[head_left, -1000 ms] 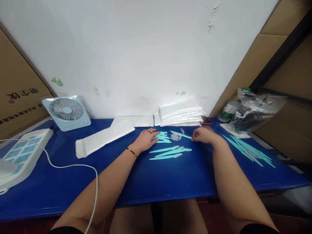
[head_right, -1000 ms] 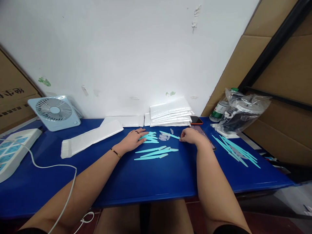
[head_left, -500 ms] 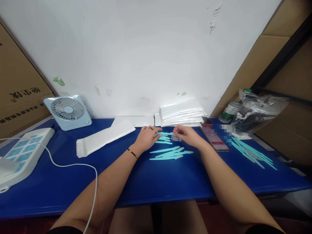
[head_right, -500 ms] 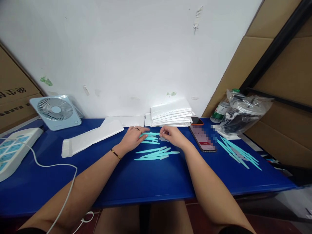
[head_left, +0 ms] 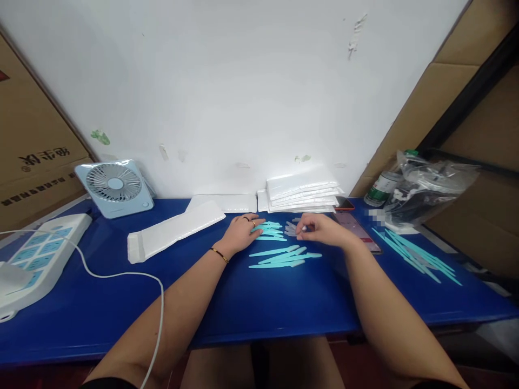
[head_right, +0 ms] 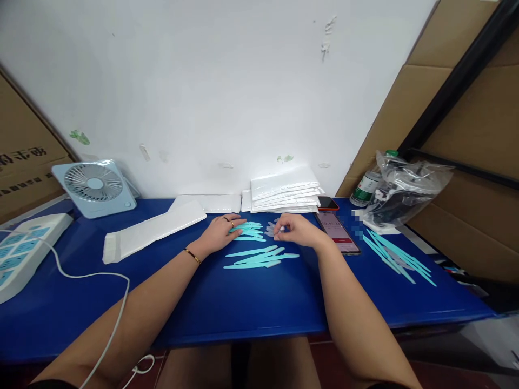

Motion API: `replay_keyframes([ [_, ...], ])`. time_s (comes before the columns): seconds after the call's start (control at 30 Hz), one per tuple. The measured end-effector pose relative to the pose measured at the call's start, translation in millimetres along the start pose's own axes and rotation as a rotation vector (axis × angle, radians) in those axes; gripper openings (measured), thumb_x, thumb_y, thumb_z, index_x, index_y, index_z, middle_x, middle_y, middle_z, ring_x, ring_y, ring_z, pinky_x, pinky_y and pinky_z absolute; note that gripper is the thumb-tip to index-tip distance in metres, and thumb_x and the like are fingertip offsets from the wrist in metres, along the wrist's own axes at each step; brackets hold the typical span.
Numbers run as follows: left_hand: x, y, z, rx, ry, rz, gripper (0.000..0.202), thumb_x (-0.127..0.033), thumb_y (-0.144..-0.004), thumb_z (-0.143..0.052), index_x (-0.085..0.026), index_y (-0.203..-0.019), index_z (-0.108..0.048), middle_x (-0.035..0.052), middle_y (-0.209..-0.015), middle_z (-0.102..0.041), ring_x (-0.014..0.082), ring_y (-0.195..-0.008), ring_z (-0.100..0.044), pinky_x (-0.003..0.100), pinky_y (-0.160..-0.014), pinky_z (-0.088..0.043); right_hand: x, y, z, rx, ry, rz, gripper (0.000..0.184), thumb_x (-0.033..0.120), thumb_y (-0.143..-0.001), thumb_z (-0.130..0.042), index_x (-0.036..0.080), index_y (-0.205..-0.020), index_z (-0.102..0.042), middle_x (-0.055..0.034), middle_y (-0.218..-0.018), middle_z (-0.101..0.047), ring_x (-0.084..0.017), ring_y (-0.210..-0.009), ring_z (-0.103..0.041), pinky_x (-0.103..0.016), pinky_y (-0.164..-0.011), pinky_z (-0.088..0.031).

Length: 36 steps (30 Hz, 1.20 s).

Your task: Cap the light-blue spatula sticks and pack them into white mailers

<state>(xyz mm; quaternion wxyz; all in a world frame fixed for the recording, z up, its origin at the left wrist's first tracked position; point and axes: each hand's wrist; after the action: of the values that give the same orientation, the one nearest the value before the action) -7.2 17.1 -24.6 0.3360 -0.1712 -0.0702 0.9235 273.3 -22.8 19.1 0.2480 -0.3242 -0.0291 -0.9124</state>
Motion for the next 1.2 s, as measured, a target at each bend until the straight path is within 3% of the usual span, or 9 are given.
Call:
replay_keyframes([
  [0.13, -3.9, -0.7, -0.5, 0.002, 0.017, 0.004, 0.040, -0.044, -0.091, -0.039, -0.030, -0.124, -0.054, 0.0044, -0.124, -0.054, 0.0237, -0.117, -0.045, 0.038, -0.095, -0.039, 7.9, -2.4, -9.3, 0.179, 0.065, 0.050, 0.023, 0.038, -0.070, -0.070, 0.020, -0.083, -0.067, -0.0026, -0.083, -0.054, -0.016, -0.073, -0.051, -0.026, -0.063, -0.038],
  [0.27, -18.5, 1.0, 13.8, -0.116, 0.029, 0.032, 0.042, -0.046, -0.091, -0.038, -0.026, -0.123, -0.055, 0.0058, -0.122, -0.056, 0.0231, -0.116, -0.046, 0.038, -0.096, -0.037, 10.8, -5.4, -15.4, 0.201, 0.104, 0.076, 0.015, 0.032, -0.075, -0.064, 0.018, -0.080, -0.064, -0.0022, -0.081, -0.051, -0.015, -0.072, -0.049, -0.026, -0.064, -0.038],
  [0.43, -35.5, 3.9, 29.0, 0.073, 0.030, -0.138, 0.040, -0.047, -0.092, -0.034, -0.024, -0.097, -0.066, 0.0017, -0.088, -0.068, 0.0171, -0.084, -0.060, 0.030, -0.078, -0.040, 13.6, -6.6, -16.8, 0.016, 0.048, 0.047, 0.015, 0.034, -0.080, -0.059, 0.019, -0.080, -0.061, -0.0021, -0.082, -0.053, -0.014, -0.068, -0.049, -0.025, -0.062, -0.038],
  [0.5, -33.9, 3.1, 30.2, 0.062, -0.046, -0.142, 0.041, -0.045, -0.093, -0.034, -0.023, -0.083, -0.067, 0.0014, -0.079, -0.067, 0.0169, -0.078, -0.060, 0.030, -0.074, -0.038, 11.5, -7.7, -15.9, -0.041, 0.034, 0.031, 0.014, 0.033, -0.080, -0.059, 0.019, -0.080, -0.061, -0.0022, -0.082, -0.055, -0.014, -0.068, -0.050, -0.025, -0.061, -0.038],
  [0.6, -23.0, 1.3, 29.3, -0.020, -0.108, -0.086, 0.040, -0.042, -0.093, -0.035, -0.023, -0.081, -0.068, 0.0025, -0.080, -0.067, 0.0180, -0.082, -0.058, 0.031, -0.073, -0.038, 4.0, -8.5, -10.4, -0.123, 0.074, 0.004, 0.014, 0.032, -0.080, -0.057, 0.019, -0.078, -0.060, -0.0026, -0.082, -0.055, -0.014, -0.068, -0.050, -0.026, -0.062, -0.038],
  [0.73, -7.5, 1.3, 24.2, -0.070, -0.081, -0.012, 0.032, -0.042, -0.091, -0.041, -0.026, -0.097, -0.068, 0.0029, -0.098, -0.066, 0.0209, -0.093, -0.056, 0.034, -0.080, -0.039, -3.9, -4.3, 2.2, -0.261, 0.144, -0.063, 0.017, 0.035, -0.077, -0.061, 0.019, -0.079, -0.063, -0.0031, -0.081, -0.055, -0.014, -0.066, -0.048, -0.027, -0.063, -0.038],
  [0.8, -4.2, 1.5, 20.6, -0.066, -0.057, 0.004, 0.032, -0.042, -0.089, -0.045, -0.027, -0.108, -0.065, 0.0035, -0.106, -0.064, 0.0226, -0.100, -0.054, 0.036, -0.084, -0.040, -3.8, -0.2, 6.6, -0.207, 0.116, -0.062, 0.019, 0.037, -0.075, -0.063, 0.019, -0.082, -0.064, -0.0031, -0.083, -0.057, -0.015, -0.067, -0.049, -0.027, -0.064, -0.039],
  [1.0, -15.5, 2.3, 21.3, -0.059, 0.023, -0.024, 0.032, -0.043, -0.088, -0.046, -0.024, -0.105, -0.065, 0.0035, -0.105, -0.065, 0.0214, -0.102, -0.054, 0.034, -0.087, -0.040, 2.4, 4.9, 1.7, 0.295, 0.016, 0.009, 0.023, 0.039, -0.066, -0.072, 0.020, -0.078, -0.068, -0.0021, -0.082, -0.056, -0.014, -0.069, -0.051, -0.026, -0.061, -0.040],
  [1.2, -42.8, 7.2, 29.3, 0.089, 0.052, -0.177, 0.036, -0.048, -0.091, -0.038, -0.025, -0.093, -0.065, 0.0009, -0.087, -0.067, 0.0169, -0.086, -0.059, 0.031, -0.080, -0.037, 12.8, -0.2, -7.7, 0.236, -0.010, 0.009, 0.019, 0.036, -0.073, -0.065, 0.018, -0.079, -0.064, -0.0020, -0.080, -0.056, -0.013, -0.066, -0.050, -0.025, -0.058, -0.039],
])
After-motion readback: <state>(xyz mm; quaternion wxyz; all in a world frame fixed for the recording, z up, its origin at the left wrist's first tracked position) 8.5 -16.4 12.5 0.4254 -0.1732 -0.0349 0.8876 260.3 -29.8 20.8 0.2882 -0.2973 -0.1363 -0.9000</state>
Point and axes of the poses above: each hand's wrist, its own y-axis away from the middle knuckle, its own z-axis out of the back of the hand, x = y × z
